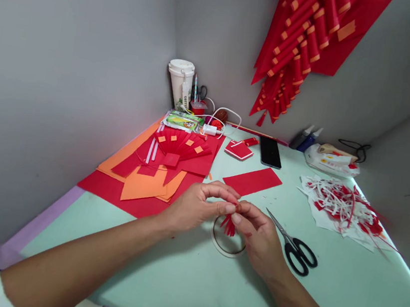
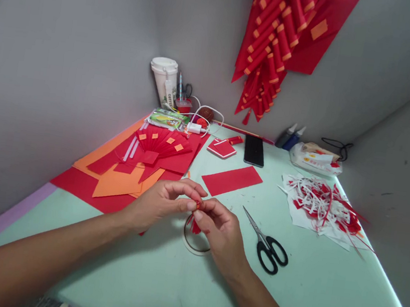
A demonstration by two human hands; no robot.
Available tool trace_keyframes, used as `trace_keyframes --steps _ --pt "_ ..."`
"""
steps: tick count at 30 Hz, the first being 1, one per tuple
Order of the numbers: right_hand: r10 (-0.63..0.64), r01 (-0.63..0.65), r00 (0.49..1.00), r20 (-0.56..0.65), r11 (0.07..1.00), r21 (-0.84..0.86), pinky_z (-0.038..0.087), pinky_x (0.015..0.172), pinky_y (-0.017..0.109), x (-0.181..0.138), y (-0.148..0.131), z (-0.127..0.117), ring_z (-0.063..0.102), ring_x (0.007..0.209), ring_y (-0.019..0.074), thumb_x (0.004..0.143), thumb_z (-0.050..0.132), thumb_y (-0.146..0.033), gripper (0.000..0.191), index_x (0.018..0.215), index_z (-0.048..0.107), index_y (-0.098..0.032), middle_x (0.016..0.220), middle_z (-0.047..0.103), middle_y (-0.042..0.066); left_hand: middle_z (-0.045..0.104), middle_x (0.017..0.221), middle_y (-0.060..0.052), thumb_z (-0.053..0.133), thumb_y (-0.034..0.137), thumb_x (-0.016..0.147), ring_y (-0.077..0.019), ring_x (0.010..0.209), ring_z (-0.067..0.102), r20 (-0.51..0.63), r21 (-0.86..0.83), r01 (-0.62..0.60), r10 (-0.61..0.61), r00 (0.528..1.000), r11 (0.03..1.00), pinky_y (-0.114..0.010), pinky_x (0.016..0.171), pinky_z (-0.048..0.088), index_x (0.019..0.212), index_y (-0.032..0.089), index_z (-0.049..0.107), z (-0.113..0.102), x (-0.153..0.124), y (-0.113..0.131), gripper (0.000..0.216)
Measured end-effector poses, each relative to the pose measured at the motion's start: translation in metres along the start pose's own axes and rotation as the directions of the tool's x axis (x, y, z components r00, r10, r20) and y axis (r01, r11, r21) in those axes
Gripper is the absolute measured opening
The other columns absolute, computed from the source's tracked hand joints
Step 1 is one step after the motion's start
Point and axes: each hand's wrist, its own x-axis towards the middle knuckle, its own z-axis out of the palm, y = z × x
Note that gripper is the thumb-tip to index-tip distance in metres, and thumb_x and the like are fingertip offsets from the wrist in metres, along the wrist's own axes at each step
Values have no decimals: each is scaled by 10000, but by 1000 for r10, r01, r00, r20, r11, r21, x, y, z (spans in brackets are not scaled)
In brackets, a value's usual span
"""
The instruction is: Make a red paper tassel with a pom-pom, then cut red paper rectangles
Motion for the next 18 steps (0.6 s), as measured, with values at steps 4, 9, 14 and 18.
trace_keyframes --steps 4,9,14,18 --pt "1 -1 1000 6 1000 21 417 657 285 0 1 0 529 648 149 817 682 -333 105 874 694 -246 695 612 -18 641 1082 -55 675 325 804 -188 981 594 20 -41 16 -15 1000 999 -316 890 439 869 195 718 1 0 -1 152" --pt "-21 21 1000 5 999 33 428 739 324 -1 2 -1 532 717 172 847 644 -362 171 960 709 -252 770 624 7 624 1120 -48 661 314 817 -167 950 591 22 -102 48 -46 999 994 -299 861 446 872 196 710 3 1 -4 139" --pt "-7 7 1000 -9 1000 17 429 759 330 0 3 -1 524 729 177 830 667 -364 155 896 715 -232 767 610 13 633 1121 -54 652 310 822 -178 955 598 40 -113 52 -48 998 992 -310 867 448 877 192 715 3 1 -4 145" --pt "23 -21 1000 -15 997 77 421 762 314 0 3 -2 524 748 169 829 677 -347 147 907 709 -227 778 611 8 659 1094 -66 622 324 848 -204 1033 588 12 -99 37 -36 999 994 -324 927 428 919 187 729 3 1 0 189"
